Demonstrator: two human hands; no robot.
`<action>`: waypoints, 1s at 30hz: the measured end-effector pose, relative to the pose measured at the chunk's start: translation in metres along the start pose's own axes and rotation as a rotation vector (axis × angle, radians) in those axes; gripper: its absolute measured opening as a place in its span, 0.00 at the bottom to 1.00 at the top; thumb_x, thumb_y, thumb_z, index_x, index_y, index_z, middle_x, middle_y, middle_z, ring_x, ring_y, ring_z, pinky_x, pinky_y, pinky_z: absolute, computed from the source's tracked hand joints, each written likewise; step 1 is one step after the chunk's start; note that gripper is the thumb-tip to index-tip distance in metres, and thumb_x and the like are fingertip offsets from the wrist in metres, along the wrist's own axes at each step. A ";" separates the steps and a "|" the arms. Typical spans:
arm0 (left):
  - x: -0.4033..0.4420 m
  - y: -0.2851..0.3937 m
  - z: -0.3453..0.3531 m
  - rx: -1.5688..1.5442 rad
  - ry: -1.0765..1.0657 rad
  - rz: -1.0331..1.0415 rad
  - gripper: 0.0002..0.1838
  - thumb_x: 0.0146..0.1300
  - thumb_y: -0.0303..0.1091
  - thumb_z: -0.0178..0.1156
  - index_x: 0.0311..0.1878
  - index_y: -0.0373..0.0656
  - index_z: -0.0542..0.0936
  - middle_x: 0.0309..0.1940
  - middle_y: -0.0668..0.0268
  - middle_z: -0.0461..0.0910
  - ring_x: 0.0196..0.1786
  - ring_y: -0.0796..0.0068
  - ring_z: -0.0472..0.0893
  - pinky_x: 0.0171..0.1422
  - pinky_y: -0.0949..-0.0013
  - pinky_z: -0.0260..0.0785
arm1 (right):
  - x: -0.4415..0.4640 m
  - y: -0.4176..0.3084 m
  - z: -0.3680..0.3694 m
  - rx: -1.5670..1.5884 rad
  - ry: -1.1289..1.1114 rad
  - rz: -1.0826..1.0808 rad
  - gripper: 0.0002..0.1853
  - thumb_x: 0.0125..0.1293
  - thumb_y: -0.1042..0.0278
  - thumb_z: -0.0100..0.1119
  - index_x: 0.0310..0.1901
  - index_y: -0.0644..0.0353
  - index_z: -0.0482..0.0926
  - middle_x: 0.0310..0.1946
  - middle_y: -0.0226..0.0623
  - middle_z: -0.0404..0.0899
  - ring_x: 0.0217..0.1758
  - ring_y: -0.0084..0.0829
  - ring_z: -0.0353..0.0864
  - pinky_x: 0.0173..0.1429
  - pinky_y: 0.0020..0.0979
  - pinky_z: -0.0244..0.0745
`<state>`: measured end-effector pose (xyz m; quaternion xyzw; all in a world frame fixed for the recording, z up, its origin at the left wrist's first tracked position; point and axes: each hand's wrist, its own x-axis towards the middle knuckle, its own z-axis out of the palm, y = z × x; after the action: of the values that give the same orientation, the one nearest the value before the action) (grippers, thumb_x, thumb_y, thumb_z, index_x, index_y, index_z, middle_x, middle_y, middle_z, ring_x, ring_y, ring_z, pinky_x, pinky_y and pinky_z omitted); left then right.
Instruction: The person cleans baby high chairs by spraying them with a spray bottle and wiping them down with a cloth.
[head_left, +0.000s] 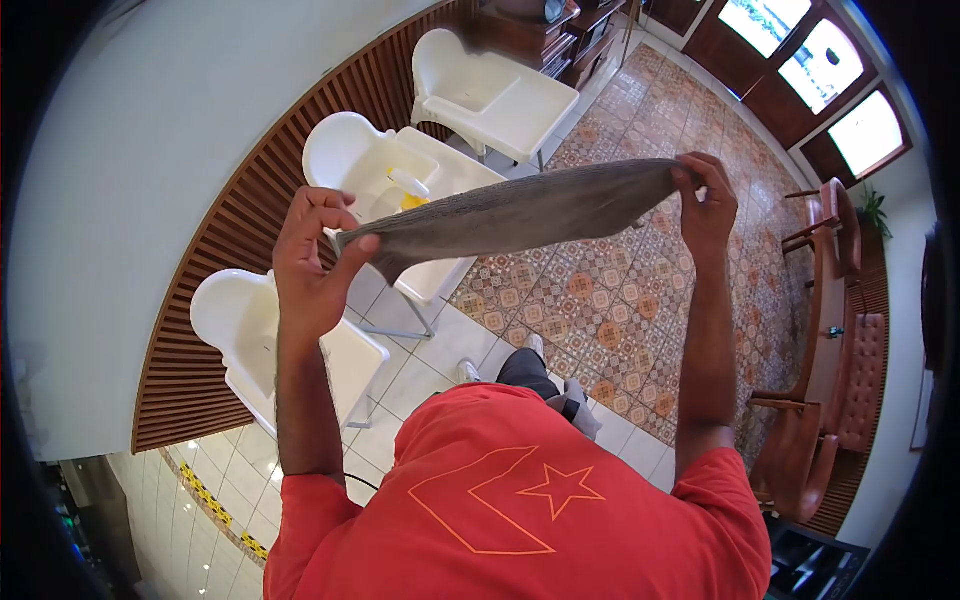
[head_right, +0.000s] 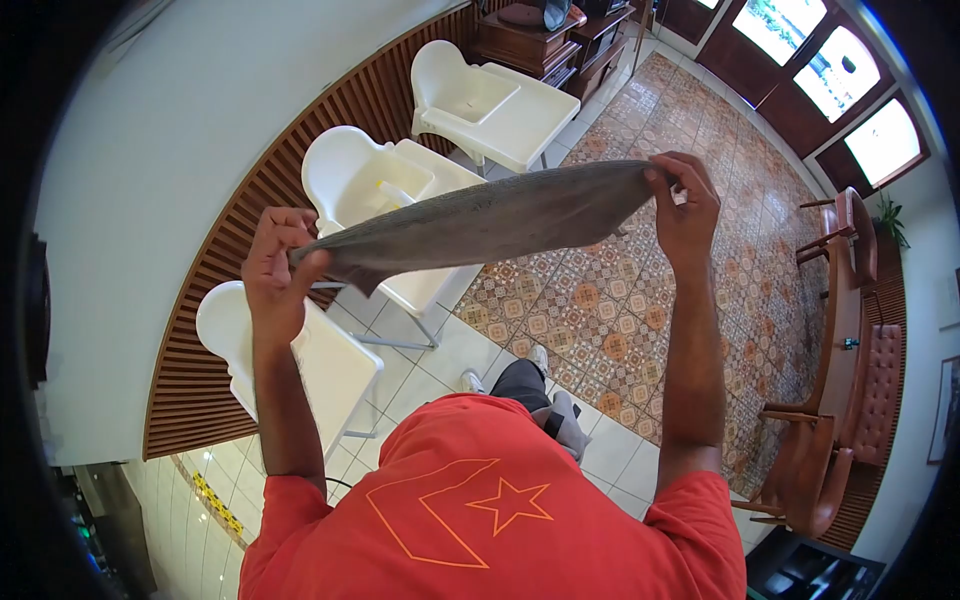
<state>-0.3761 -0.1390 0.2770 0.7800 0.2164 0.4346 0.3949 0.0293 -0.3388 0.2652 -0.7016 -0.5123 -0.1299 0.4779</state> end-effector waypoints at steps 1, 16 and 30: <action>0.002 0.002 -0.001 -0.238 -0.018 0.087 0.11 0.61 0.30 0.67 0.38 0.38 0.74 0.50 0.60 0.74 0.54 0.65 0.76 0.59 0.69 0.66 | 0.003 -0.005 -0.003 -0.166 0.044 -0.112 0.05 0.68 0.76 0.61 0.44 0.66 0.80 0.52 0.45 0.81 0.53 0.28 0.81 0.56 0.28 0.75; -0.024 -0.064 0.064 -1.061 0.218 -0.926 0.25 0.77 0.46 0.44 0.62 0.32 0.70 0.55 0.54 0.79 0.56 0.62 0.80 0.65 0.58 0.71 | -0.042 -0.008 0.070 0.616 0.081 0.894 0.12 0.71 0.60 0.62 0.44 0.60 0.80 0.36 0.32 0.82 0.35 0.22 0.80 0.40 0.25 0.77; -0.054 -0.027 0.113 -1.075 0.075 -0.768 0.14 0.69 0.31 0.61 0.55 0.40 0.73 0.48 0.63 0.80 0.50 0.74 0.81 0.53 0.68 0.75 | -0.095 -0.091 0.109 0.605 -0.692 0.559 0.22 0.63 0.71 0.65 0.60 0.59 0.78 0.67 0.42 0.71 0.57 0.28 0.78 0.58 0.35 0.74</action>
<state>-0.3088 -0.2082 0.1924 0.3262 0.2455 0.3373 0.8483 -0.1230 -0.3064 0.1948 -0.6440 -0.4478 0.3946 0.4785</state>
